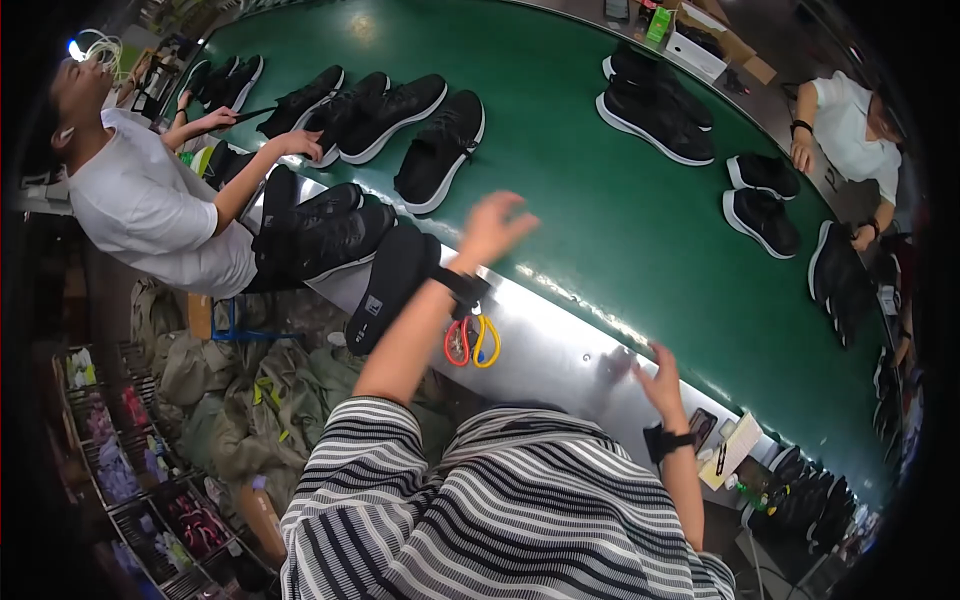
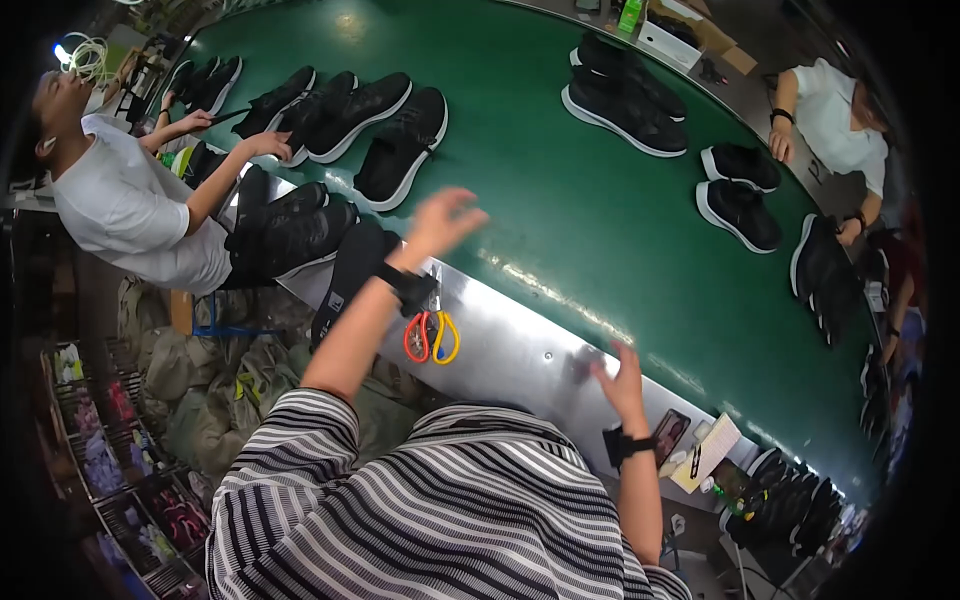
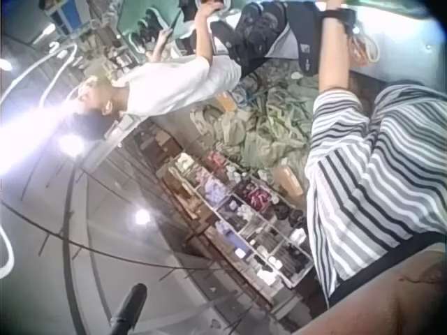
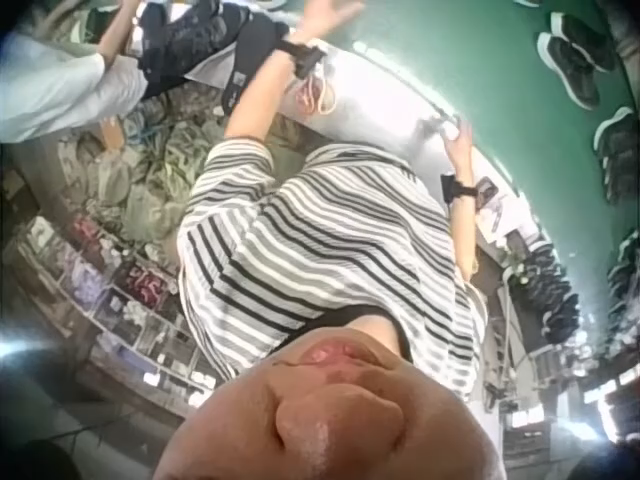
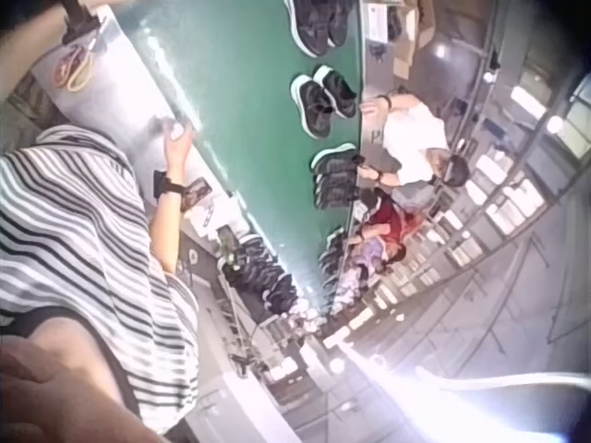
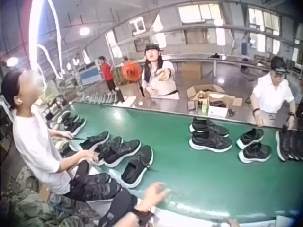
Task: The recorder is inspecting pairs of black athletic shoes on a factory conveyor belt, checking for quality and alignment before placing them back or moving them along.
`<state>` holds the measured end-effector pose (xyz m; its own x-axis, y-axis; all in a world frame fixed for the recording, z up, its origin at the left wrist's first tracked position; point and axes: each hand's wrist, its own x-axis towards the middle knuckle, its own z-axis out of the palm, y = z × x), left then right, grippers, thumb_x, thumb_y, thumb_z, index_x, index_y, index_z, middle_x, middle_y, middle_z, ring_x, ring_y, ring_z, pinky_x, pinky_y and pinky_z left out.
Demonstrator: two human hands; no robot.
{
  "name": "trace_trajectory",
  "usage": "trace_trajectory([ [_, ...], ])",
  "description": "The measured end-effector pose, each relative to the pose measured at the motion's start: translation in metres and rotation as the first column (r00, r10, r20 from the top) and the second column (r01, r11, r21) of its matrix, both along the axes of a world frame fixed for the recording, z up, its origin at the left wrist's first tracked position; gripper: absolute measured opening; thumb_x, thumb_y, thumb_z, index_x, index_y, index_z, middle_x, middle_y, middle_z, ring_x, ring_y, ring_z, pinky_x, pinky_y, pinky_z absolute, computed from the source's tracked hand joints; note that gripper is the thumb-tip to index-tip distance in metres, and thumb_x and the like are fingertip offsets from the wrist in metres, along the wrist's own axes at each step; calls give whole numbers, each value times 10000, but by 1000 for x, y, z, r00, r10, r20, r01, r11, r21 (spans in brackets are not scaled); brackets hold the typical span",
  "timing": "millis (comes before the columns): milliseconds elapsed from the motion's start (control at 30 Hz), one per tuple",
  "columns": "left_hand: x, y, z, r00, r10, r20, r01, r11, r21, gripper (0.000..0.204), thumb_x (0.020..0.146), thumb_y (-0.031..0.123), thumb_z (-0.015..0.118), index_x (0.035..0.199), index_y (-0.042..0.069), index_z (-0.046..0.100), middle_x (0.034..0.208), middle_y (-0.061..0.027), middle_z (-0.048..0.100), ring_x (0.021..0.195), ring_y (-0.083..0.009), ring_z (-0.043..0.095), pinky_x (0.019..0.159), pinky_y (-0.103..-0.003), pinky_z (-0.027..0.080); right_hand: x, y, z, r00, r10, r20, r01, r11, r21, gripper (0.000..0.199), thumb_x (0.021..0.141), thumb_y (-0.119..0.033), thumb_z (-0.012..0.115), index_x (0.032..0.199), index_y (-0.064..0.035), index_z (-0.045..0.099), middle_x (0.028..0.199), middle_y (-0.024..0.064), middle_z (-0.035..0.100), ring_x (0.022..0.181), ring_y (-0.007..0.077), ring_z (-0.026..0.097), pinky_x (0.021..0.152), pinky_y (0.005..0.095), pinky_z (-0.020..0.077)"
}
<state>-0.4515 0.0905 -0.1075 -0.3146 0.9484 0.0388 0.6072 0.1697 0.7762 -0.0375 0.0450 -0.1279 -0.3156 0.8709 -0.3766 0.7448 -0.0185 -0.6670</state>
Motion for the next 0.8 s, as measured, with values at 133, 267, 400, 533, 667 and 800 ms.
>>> trace_trajectory([
  [133, -156, 24, -10, 813, 314, -491, -283, 949, 139, 664, 599, 321, 831, 1127, 24, 559, 1080, -167, 584, 1026, -329, 562, 872, -419, 466, 31, -56, -32, 905, 161, 394, -120, 985, -126, 1100, 587, -407, 842, 1456, -110, 236, 1503, 262, 106, 1382, 418, 170, 1057, 544, 251],
  [267, -223, 46, -15, 600, 236, -764, -556, 810, -187, 1030, 481, 447, 879, 1287, 21, 400, 1213, -170, 511, 1136, -340, 515, 912, -450, 457, 28, -74, -41, 861, 224, 456, -159, 971, -178, 1300, 515, -468, 862, 1493, -99, 89, 1523, 268, -60, 1398, 469, 17, 1049, 626, 190],
  [400, -252, 73, -26, 632, 126, -764, -600, 703, -381, 1097, 443, 464, 895, 1288, 8, 366, 1259, -168, 497, 1165, -344, 509, 916, -458, 464, 15, -68, -43, 841, 159, 518, -66, 979, -194, 1324, 518, -484, 857, 1491, -79, 55, 1509, 298, -80, 1394, 487, -25, 1070, 630, 137],
  [533, -270, 90, -37, 717, 43, -696, -496, 733, -465, 671, 559, 317, 864, 1073, 27, 544, 1098, -178, 622, 1032, -355, 595, 860, -448, 494, 11, -65, -44, 838, 163, 520, -56, 975, -214, 1319, 526, -492, 849, 1489, -68, 53, 1504, 309, -88, 1391, 495, -34, 1069, 642, 113],
  [667, -259, 103, -49, 759, 33, -650, -314, 893, -322, 225, 706, 97, 693, 909, 58, 603, 971, -171, 646, 949, -364, 608, 788, -460, 492, 11, -66, -48, 850, 173, 497, -67, 972, -224, 1318, 527, -489, 848, 1489, -66, 52, 1501, 316, -90, 1388, 501, -41, 1067, 648, 104],
  [800, -231, 121, -43, 816, 64, -574, -138, 987, -87, 187, 720, 28, 639, 893, 52, 572, 951, -148, 627, 916, -365, 602, 768, -449, 484, 9, -66, -47, 841, 163, 515, -55, 974, -218, 1318, 530, -485, 848, 1485, -52, 51, 1497, 323, -91, 1386, 505, -43, 1070, 643, 100],
])
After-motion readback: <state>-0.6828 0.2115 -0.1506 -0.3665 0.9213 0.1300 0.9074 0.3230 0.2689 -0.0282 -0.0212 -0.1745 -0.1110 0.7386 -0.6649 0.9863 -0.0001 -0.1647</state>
